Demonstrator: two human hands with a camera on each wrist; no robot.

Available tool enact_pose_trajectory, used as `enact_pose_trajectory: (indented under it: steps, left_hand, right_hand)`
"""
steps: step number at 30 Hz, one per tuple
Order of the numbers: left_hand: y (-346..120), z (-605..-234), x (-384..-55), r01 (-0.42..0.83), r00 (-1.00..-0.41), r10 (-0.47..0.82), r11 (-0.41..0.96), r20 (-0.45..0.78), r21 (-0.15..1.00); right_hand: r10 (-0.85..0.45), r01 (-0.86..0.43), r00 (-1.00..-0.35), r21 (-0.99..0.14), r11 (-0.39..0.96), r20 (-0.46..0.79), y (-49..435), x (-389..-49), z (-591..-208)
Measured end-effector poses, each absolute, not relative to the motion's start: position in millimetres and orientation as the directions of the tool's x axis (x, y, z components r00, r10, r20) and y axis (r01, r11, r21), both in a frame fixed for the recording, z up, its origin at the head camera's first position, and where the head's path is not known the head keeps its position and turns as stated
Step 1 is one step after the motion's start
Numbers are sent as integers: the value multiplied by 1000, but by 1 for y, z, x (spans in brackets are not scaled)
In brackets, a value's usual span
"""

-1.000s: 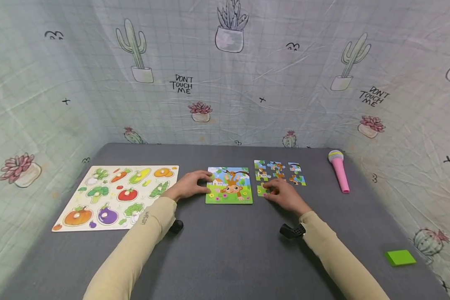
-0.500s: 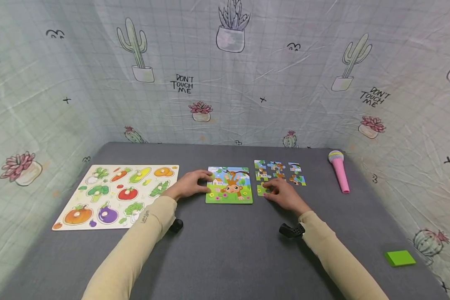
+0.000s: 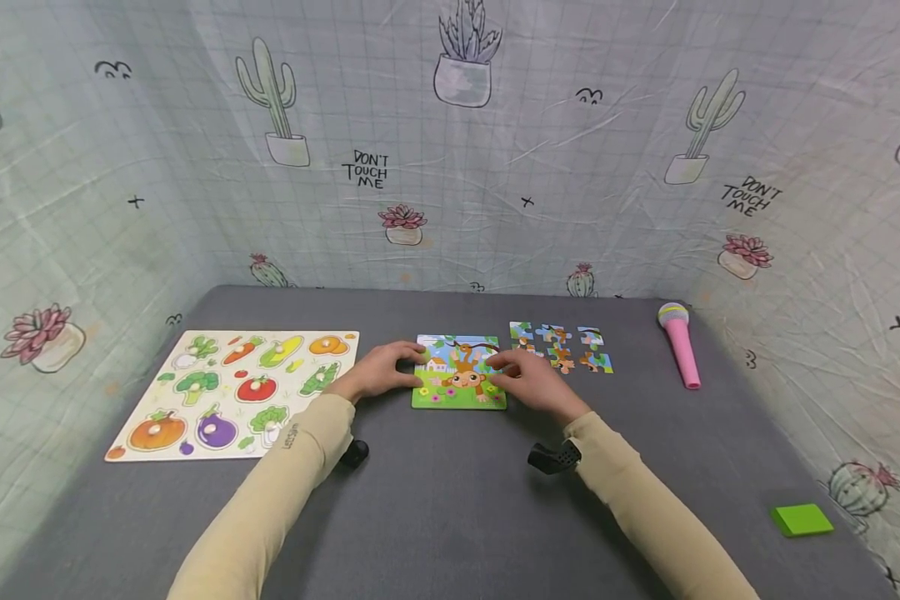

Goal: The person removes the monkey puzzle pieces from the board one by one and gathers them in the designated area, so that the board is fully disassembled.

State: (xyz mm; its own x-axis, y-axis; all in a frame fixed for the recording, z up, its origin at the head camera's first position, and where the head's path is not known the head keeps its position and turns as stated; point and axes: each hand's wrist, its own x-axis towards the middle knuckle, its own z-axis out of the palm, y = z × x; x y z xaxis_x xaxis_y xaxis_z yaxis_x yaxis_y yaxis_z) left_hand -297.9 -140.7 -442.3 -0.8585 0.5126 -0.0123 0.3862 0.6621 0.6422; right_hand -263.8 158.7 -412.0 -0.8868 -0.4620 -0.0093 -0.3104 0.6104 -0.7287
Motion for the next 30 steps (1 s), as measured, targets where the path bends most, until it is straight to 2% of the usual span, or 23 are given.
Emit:
enact_pose_trajectory:
  steps: [7, 11, 17, 30]
  left_hand:
    - [-142, -445, -298, 399, -857, 514, 644, 16, 653]
    - [-143, -446, -298, 405, -857, 514, 641, 27, 652]
    - [-144, -445, -298, 402, -856, 516, 643, 18, 652]
    - [-144, -444, -298, 375, -854, 520, 641, -20, 669]
  right_hand:
    - [-481, -286, -876, -768, 573, -32, 135, -266, -429]
    - [-485, -340, -874, -721, 604, 6, 131, -267, -436]
    - [-543, -441, -837, -661, 607, 61, 127, -267, -434]
    - [-515, -425, -857, -530, 733, -24, 115, -262, -424]
